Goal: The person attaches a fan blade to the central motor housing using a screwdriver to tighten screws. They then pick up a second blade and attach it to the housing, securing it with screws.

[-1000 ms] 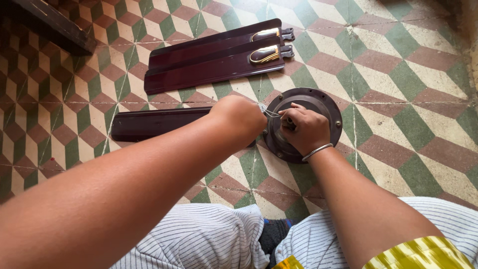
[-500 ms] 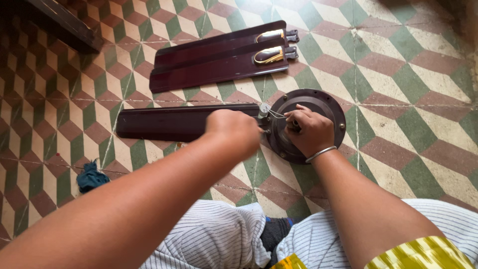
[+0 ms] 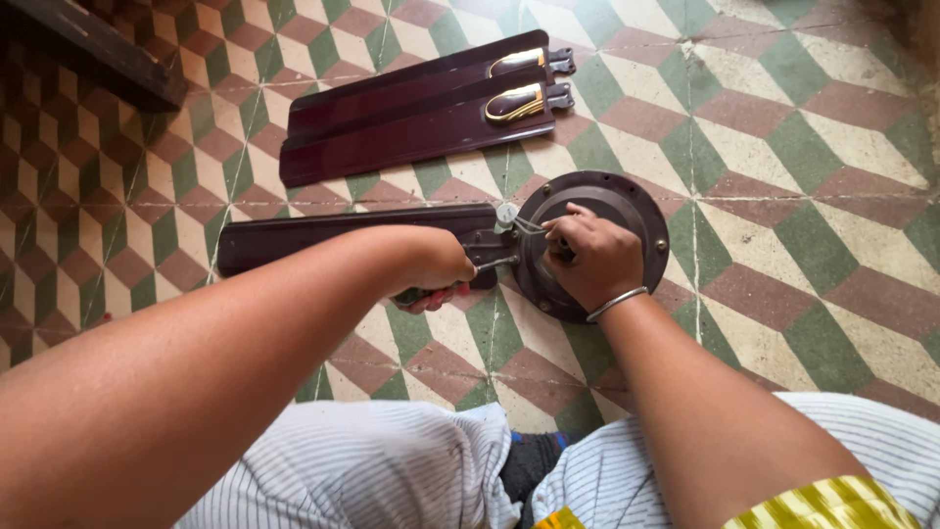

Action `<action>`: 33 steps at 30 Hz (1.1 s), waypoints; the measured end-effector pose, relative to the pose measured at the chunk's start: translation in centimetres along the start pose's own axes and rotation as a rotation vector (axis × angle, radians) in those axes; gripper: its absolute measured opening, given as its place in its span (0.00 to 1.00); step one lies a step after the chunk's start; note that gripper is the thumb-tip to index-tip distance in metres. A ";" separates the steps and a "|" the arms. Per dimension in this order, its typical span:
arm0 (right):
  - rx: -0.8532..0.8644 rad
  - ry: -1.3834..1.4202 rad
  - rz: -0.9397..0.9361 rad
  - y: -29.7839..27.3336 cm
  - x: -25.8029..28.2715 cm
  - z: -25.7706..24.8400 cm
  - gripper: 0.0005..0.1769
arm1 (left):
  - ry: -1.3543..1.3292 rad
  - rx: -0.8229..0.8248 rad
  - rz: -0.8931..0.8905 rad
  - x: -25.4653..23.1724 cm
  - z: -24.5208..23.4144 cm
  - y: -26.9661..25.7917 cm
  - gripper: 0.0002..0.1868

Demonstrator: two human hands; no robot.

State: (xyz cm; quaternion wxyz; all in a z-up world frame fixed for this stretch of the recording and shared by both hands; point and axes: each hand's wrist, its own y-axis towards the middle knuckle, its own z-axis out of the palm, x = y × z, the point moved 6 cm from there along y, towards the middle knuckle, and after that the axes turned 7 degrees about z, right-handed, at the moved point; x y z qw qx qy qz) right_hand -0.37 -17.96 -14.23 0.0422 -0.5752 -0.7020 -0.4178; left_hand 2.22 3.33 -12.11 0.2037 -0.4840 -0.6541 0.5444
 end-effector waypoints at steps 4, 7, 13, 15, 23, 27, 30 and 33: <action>0.003 0.015 0.031 0.2 0.0 0.2 0.14 | 0.377 -0.022 0.049 -1.4 -0.1 1.1 0.14; 0.008 0.040 0.034 0.3 0.2 0.2 0.14 | 0.686 -0.106 0.068 -2.6 0.4 0.1 0.14; 0.016 0.030 0.040 0.6 0.4 0.2 0.14 | 1.145 -0.176 0.272 -4.3 2.2 -4.2 0.09; 0.016 0.027 0.047 0.7 0.4 0.4 0.13 | 1.281 -0.160 0.331 -4.6 3.5 -4.4 0.11; 0.000 0.010 0.035 0.2 0.1 0.1 0.13 | 1.300 -0.404 0.426 0.1 4.4 -1.5 0.29; -0.019 0.057 0.049 0.2 0.1 -0.3 0.13 | 0.771 -0.452 0.478 4.2 3.0 -1.1 0.18; -0.018 0.072 0.011 -0.6 -0.4 -0.2 0.15 | 0.235 -0.353 0.468 6.8 3.9 -0.6 0.27; -0.023 0.036 0.008 -0.6 -0.4 -0.1 0.13 | -0.113 -0.241 0.213 8.6 3.7 -1.9 0.17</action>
